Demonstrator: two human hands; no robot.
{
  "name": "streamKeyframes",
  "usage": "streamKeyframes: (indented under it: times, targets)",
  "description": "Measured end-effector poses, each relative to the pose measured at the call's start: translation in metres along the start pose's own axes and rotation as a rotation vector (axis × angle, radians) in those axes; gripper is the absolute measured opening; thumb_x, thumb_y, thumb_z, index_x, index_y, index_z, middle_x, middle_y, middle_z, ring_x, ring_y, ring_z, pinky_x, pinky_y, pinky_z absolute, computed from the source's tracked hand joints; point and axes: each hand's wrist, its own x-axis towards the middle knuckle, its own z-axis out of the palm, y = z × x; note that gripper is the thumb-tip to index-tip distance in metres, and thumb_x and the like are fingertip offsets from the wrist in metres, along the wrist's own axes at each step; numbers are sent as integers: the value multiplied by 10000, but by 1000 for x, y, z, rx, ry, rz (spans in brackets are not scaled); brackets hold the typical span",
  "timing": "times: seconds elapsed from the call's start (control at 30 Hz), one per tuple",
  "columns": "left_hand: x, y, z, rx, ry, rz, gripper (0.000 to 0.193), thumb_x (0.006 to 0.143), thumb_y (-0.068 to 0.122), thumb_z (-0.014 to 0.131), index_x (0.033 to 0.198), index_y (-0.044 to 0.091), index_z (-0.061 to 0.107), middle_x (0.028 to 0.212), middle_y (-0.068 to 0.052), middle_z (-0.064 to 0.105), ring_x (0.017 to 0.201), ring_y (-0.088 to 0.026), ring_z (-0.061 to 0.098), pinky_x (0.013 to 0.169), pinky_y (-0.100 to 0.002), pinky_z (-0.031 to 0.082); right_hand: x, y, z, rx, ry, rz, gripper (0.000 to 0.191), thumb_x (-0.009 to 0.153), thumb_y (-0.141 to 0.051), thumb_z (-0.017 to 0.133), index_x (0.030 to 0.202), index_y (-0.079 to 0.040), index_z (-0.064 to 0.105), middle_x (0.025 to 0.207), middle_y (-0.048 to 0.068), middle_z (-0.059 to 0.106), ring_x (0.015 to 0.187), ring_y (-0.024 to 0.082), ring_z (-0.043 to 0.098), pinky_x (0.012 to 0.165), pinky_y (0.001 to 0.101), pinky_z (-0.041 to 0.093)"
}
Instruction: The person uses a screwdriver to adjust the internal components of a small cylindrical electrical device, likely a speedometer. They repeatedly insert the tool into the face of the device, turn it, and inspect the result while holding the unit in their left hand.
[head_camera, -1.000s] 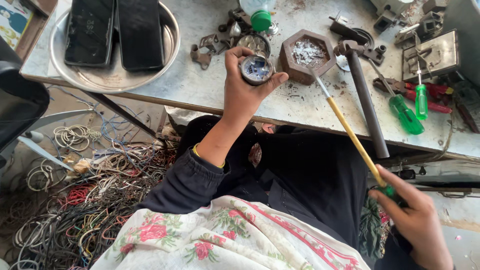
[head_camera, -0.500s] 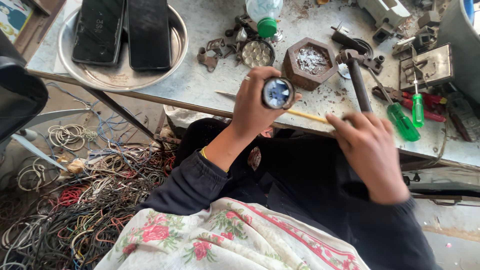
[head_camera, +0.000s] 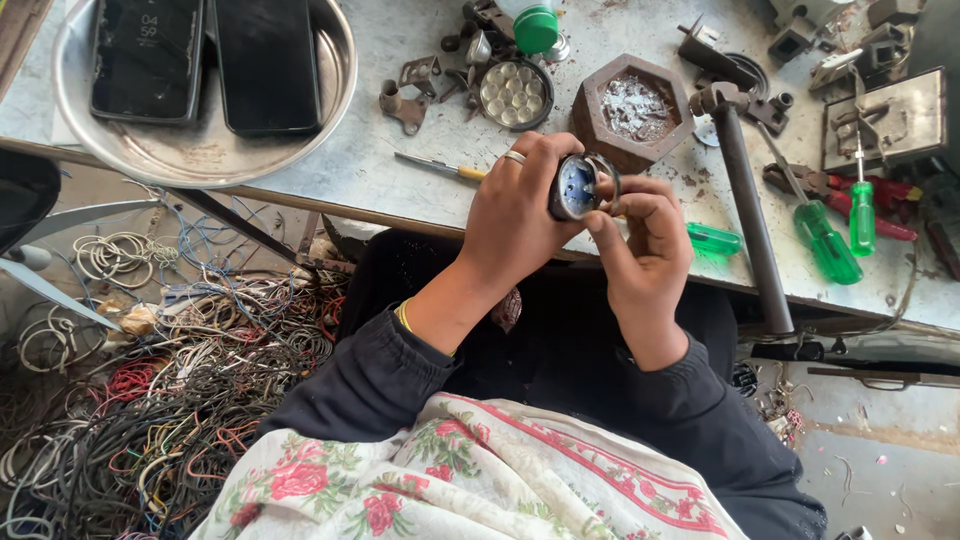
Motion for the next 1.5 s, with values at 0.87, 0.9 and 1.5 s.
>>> streamKeyframes:
  times: [0.87, 0.9, 1.5]
  targets:
    - [16, -14, -15, -370, -146, -96, 624, 749, 172, 923, 1223, 118, 521, 1162, -64, 665, 1075, -279, 706, 911, -380, 585, 46, -13, -17, 348, 85, 192, 63, 1036, 114, 643, 1029, 59, 613, 1075, 112, 616, 987, 206, 713, 890, 395, 668]
    - [17, -15, -15, -391, -145, -83, 629, 743, 170, 920, 1222, 112, 516, 1174, -68, 664, 1080, -278, 706, 916, -378, 587, 49, -13, -19, 355, 67, 190, 64, 1042, 114, 648, 1033, 60, 614, 1058, 119, 619, 951, 207, 718, 871, 383, 664]
    - [7, -16, -10, -397, 45, -345, 641, 736, 207, 941, 1199, 86, 514, 1085, -73, 679, 983, -180, 721, 843, -315, 598, 30, 9, 26, 371, 56, 131, 130, 1051, -54, 645, 1137, 44, 638, 1354, 154, 651, 1338, 252, 597, 1172, 413, 460]
